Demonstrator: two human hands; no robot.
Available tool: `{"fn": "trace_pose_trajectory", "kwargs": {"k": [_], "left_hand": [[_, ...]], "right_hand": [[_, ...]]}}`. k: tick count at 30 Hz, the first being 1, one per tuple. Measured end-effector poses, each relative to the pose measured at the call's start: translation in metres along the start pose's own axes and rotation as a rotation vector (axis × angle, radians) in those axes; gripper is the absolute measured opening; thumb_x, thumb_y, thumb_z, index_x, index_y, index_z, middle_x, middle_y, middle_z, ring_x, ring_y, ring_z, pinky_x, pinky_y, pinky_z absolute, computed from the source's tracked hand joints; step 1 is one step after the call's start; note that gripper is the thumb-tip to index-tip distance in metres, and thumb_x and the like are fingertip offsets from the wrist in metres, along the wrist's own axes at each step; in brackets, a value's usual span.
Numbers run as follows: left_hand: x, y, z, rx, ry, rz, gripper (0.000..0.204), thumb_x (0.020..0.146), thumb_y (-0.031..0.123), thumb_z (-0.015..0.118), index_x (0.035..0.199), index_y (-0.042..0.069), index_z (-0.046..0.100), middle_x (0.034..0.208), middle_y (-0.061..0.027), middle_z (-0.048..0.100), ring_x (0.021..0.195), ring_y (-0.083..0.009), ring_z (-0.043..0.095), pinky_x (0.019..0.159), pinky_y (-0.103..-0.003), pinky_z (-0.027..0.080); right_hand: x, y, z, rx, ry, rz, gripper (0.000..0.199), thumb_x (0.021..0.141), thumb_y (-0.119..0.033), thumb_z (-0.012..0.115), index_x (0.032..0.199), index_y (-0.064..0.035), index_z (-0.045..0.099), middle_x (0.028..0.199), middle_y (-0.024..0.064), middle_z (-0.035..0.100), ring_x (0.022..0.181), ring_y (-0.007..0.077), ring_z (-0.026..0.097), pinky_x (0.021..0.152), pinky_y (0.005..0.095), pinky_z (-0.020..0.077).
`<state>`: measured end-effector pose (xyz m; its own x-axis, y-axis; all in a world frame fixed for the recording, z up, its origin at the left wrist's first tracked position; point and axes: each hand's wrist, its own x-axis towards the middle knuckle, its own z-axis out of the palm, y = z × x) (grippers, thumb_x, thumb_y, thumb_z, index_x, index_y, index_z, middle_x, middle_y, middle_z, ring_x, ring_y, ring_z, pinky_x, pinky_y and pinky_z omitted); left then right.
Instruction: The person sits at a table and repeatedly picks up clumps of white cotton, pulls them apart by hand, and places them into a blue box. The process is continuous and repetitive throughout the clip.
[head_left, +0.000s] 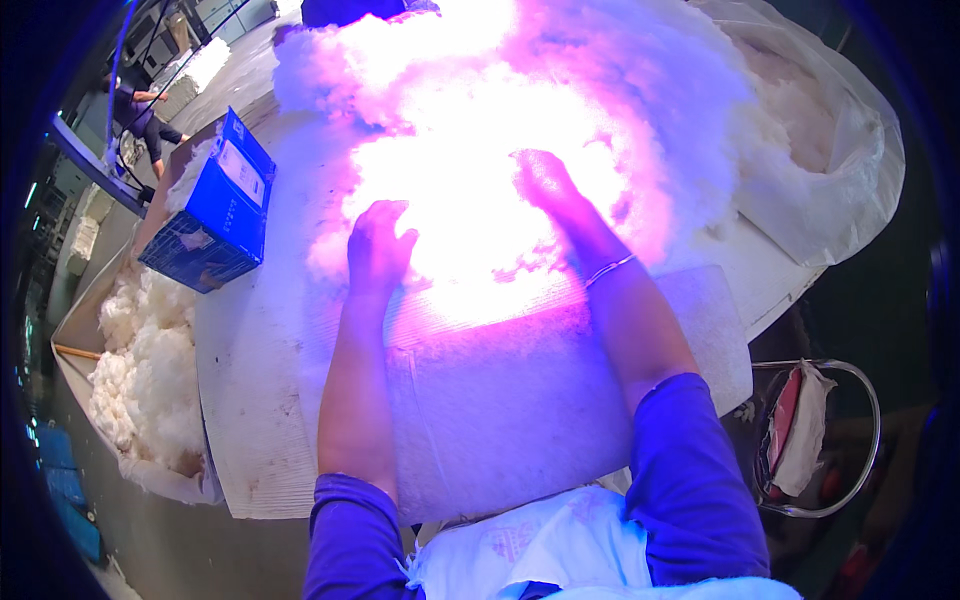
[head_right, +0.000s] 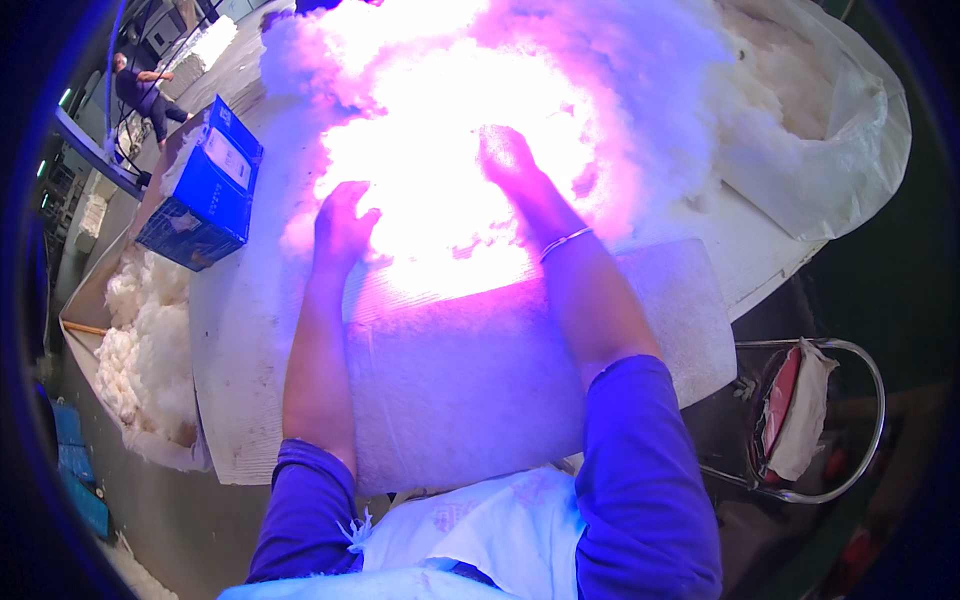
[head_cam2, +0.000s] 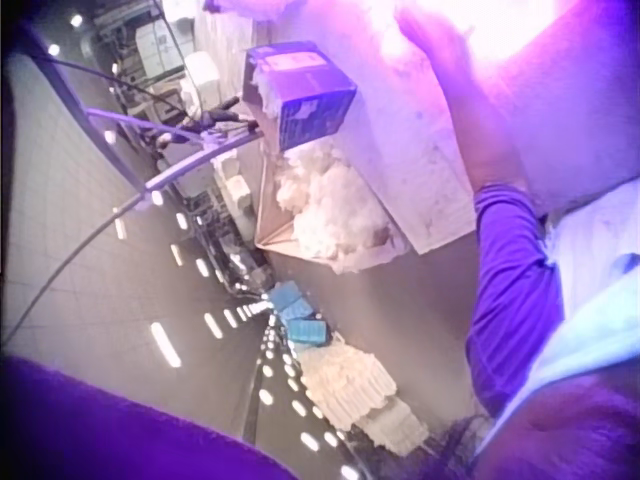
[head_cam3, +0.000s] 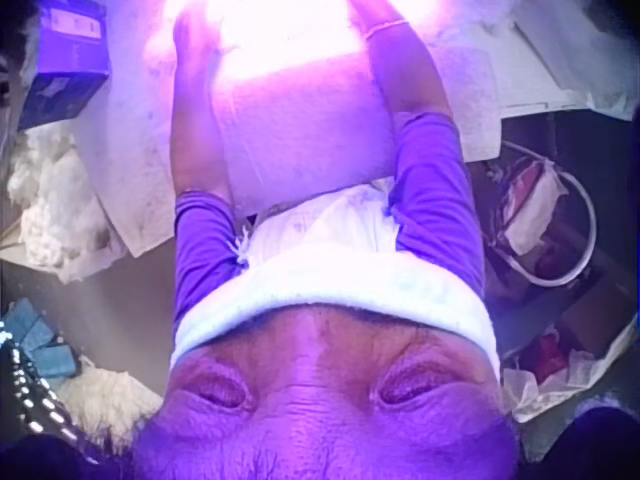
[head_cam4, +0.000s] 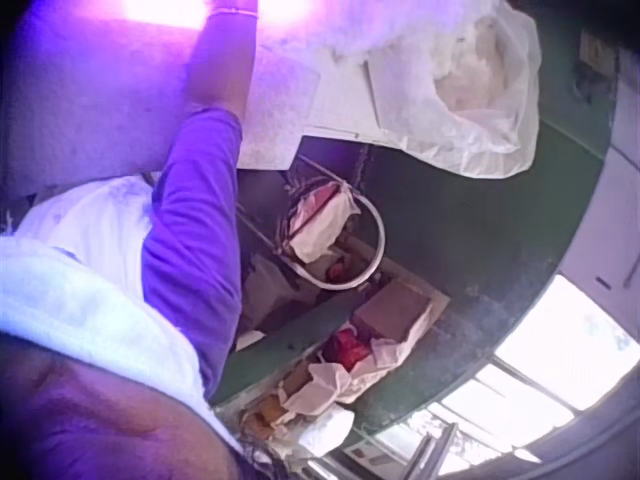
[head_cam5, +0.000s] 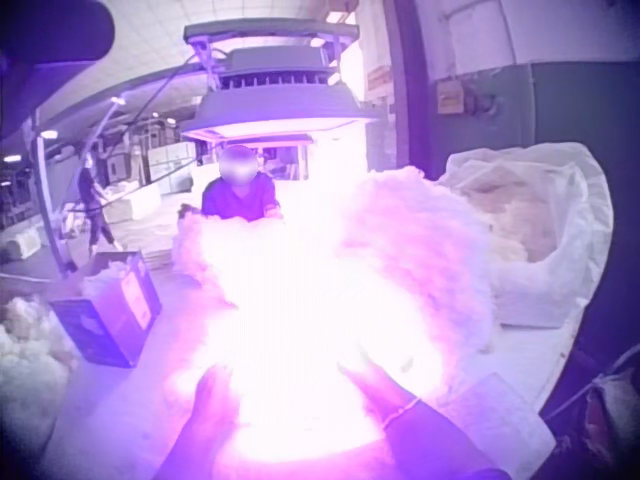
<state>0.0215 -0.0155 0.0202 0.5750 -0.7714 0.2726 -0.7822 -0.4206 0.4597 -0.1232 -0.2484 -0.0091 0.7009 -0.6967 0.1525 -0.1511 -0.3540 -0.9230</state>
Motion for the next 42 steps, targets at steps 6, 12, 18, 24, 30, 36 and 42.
{"fn": "trace_pose_trajectory", "kwargs": {"k": [6, 12, 18, 24, 30, 36, 42], "left_hand": [[0.009, -0.031, 0.002, -1.238, 0.228, -0.054, 0.035, 0.081, -0.004, 0.054, 0.115, 0.006, 0.056, 0.107, -0.0058, 0.06, 0.097, -0.0158, 0.057, 0.085, -0.028, 0.049], [0.004, -0.01, -0.011, -1.476, 0.062, -0.08, 0.023, 0.082, 0.006, 0.064, 0.104, 0.01, 0.059, 0.093, -0.0026, 0.061, 0.086, -0.0102, 0.058, 0.077, -0.024, 0.049], [0.003, 0.004, -0.016, -0.912, -0.102, -0.086, 0.023, 0.081, 0.017, 0.071, 0.101, 0.008, 0.063, 0.07, 0.0053, 0.055, 0.064, -0.0028, 0.048, 0.056, -0.019, 0.038], [0.006, -0.016, -0.001, -0.642, -0.054, -0.175, 0.027, 0.082, 0.011, 0.069, 0.106, 0.003, 0.061, 0.07, 0.0055, 0.052, 0.062, -0.0016, 0.045, 0.054, -0.017, 0.036], [0.01, -0.023, 0.001, -0.723, 0.142, -0.1, 0.029, 0.083, 0.024, 0.067, 0.103, 0.004, 0.059, 0.073, -0.0012, 0.06, 0.066, -0.0074, 0.055, 0.063, -0.023, 0.046], [0.002, 0.016, 0.005, -0.237, 0.347, 0.27, 0.045, 0.075, 0.035, 0.073, 0.112, 0.011, 0.062, 0.088, -0.0125, 0.068, 0.08, -0.0288, 0.067, 0.072, -0.039, 0.052], [0.003, 0.005, -0.005, -0.64, 0.016, -0.201, 0.046, 0.083, 0.029, 0.067, 0.119, 0.001, 0.058, 0.081, -0.0121, 0.069, 0.069, -0.0174, 0.066, 0.061, -0.029, 0.049]], "right_hand": [[-0.009, -0.02, -0.059, -0.262, -0.226, 0.098, 0.041, 0.077, -0.008, 0.061, 0.118, -0.0035, 0.057, 0.081, 0.0066, 0.06, 0.061, 0.0115, 0.059, 0.055, 0.0273, 0.05], [-0.023, -0.08, -0.019, -0.181, -0.125, -0.444, 0.059, 0.075, -0.009, 0.06, 0.132, -0.0106, 0.048, 0.069, 0.0052, 0.056, 0.062, 0.0134, 0.056, 0.059, 0.0304, 0.0477], [-0.021, -0.042, 0.008, -0.421, -0.336, -0.32, 0.036, 0.08, -0.007, 0.059, 0.116, -0.0028, 0.057, 0.075, 0.0074, 0.061, 0.063, 0.0135, 0.059, 0.056, 0.0289, 0.0498], [-0.019, -0.042, -0.028, -0.249, -0.403, -0.118, 0.038, 0.077, -0.004, 0.061, 0.115, -0.0008, 0.059, 0.078, 0.0125, 0.066, 0.062, 0.0175, 0.063, 0.059, 0.0312, 0.0523], [-0.023, -0.081, -0.037, -0.282, -0.337, -0.218, 0.038, 0.073, -0.008, 0.062, 0.111, -0.0053, 0.06, 0.063, 0.0049, 0.057, 0.057, 0.0116, 0.057, 0.055, 0.028, 0.0482], [-0.03, -0.077, 0.017, -0.384, -0.285, -0.587, 0.053, 0.073, -0.008, 0.068, 0.123, -0.009, 0.052, 0.072, 0.0088, 0.059, 0.063, 0.0236, 0.06, 0.06, 0.0359, 0.0505], [-0.023, -0.055, 0.012, -0.357, -0.196, -0.526, 0.053, 0.076, -0.003, 0.063, 0.127, -0.0081, 0.049, 0.074, 0.0082, 0.058, 0.067, 0.018, 0.06, 0.064, 0.0315, 0.0527]]}}
